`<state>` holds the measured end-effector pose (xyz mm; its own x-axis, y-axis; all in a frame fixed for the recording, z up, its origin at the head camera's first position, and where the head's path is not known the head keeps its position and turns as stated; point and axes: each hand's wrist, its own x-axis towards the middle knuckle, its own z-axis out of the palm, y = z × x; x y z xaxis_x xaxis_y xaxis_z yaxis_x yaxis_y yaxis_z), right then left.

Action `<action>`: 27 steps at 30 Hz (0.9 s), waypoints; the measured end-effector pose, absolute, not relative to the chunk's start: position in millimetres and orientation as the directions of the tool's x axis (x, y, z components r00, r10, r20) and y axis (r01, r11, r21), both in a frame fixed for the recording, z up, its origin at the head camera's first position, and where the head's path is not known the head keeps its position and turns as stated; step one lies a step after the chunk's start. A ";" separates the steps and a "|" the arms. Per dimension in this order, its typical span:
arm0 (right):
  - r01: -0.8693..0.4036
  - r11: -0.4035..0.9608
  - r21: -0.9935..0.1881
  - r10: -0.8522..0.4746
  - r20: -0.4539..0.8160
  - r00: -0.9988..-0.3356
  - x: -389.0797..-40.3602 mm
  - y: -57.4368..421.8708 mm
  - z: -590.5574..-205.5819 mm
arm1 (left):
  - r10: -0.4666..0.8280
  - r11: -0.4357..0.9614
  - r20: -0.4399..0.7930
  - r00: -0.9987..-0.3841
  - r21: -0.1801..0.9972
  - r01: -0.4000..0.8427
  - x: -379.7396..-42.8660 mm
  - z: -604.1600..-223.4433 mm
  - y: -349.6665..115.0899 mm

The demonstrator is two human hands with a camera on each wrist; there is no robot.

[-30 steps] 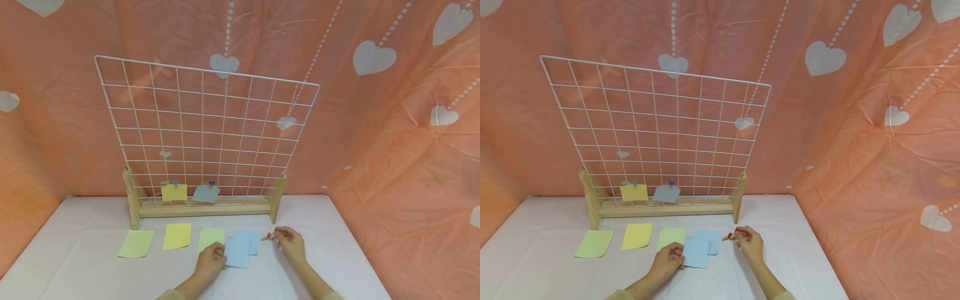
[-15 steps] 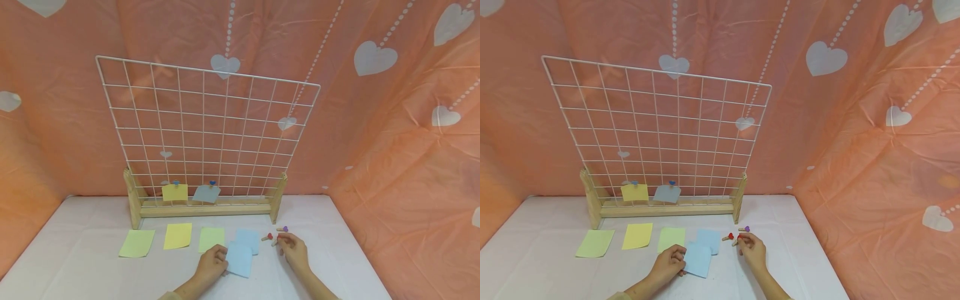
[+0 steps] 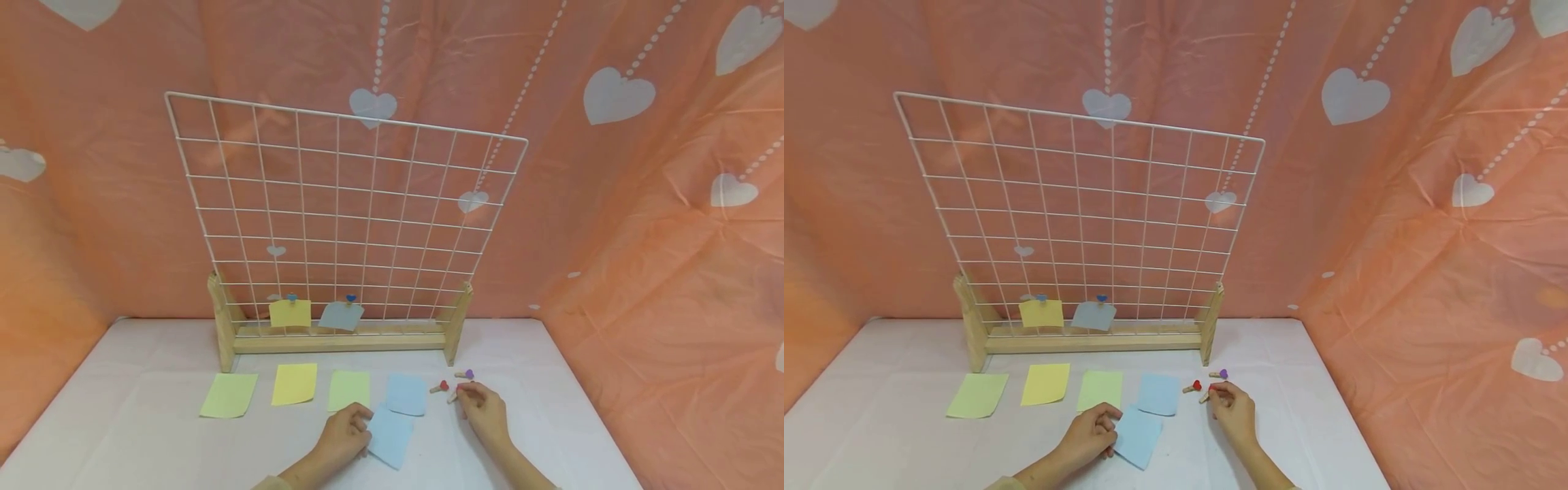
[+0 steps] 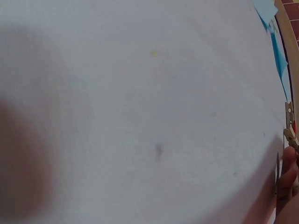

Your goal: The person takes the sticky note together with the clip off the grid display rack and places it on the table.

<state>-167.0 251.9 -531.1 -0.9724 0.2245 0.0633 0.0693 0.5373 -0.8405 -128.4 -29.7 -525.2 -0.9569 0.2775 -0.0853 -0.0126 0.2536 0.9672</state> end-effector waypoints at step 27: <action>-0.087 0.669 -0.738 0.193 0.285 -0.939 -166.9 255.4 -530.6 | 0.199 0.506 0.002 -0.980 0.856 0.105 -126.1 -513.9 -43.1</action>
